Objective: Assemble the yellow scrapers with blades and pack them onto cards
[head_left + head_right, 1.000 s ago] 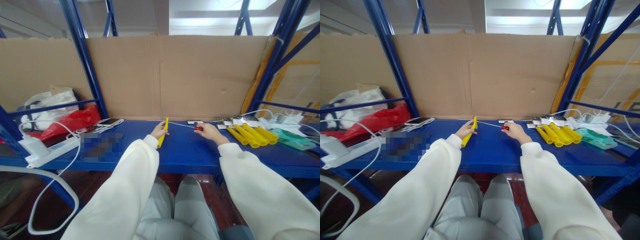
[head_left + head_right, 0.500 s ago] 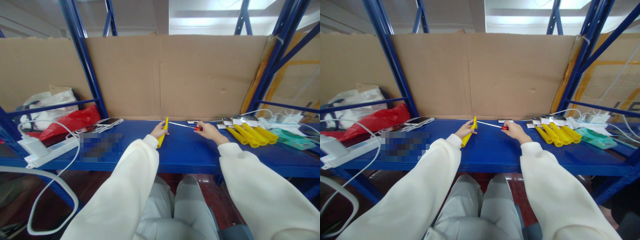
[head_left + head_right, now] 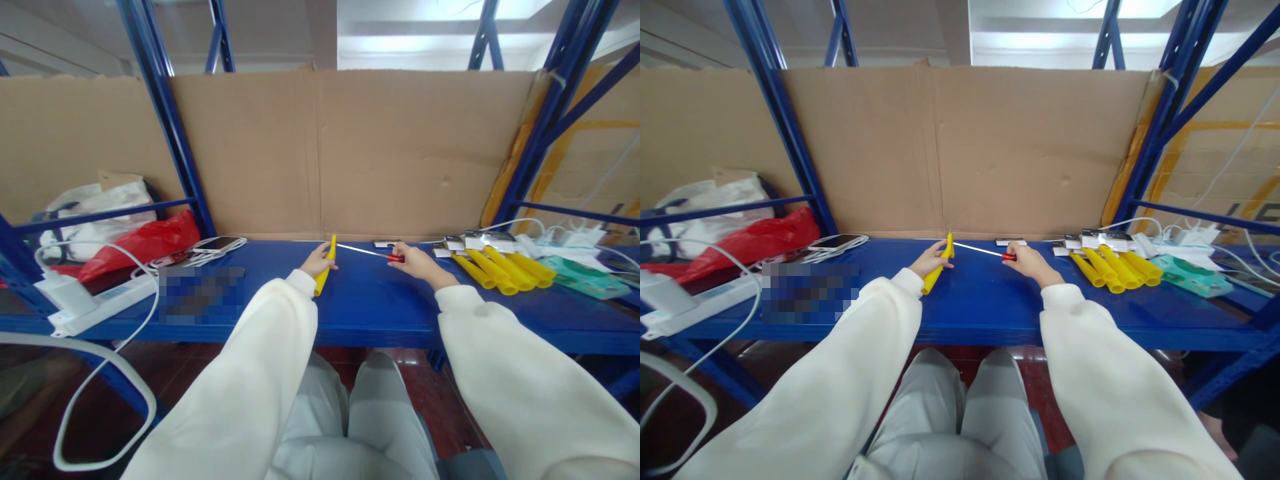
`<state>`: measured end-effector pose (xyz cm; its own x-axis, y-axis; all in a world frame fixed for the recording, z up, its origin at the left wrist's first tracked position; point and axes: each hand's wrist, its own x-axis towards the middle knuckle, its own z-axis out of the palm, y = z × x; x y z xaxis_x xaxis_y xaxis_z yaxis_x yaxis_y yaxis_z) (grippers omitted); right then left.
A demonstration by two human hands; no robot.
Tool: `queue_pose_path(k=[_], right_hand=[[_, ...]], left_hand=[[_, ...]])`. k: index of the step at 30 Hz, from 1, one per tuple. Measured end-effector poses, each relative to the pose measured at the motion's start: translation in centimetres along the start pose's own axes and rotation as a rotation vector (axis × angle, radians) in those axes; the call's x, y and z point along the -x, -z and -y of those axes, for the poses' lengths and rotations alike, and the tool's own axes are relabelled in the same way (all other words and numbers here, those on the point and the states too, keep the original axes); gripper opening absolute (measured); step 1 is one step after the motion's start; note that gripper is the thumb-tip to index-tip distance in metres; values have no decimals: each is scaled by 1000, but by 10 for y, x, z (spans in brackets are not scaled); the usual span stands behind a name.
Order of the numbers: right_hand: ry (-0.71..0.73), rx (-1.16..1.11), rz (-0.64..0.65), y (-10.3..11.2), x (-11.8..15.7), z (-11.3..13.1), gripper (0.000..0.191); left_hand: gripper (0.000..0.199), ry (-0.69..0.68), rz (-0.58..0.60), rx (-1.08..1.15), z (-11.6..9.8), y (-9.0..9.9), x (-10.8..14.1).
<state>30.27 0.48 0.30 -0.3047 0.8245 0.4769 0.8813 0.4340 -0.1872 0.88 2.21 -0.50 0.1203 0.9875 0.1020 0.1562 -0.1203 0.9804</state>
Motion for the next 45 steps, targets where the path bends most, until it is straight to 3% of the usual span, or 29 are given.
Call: queue_pose_path(k=[13,23,32,45], right_hand=[[25,29,61,3,2,3,15],[-27,-34,10,-2,-1,1,12],[35,12,72,5,3,6,18],[-22,41,8,2,1,3,10]], left_hand=[[86,4,-4,-5,-3,-1,4],[85,13,-27,-29,-6,-4,7],[87,12,-34,-17,-4,-3,5],[84,11,-27,-22,-7,-4,9]])
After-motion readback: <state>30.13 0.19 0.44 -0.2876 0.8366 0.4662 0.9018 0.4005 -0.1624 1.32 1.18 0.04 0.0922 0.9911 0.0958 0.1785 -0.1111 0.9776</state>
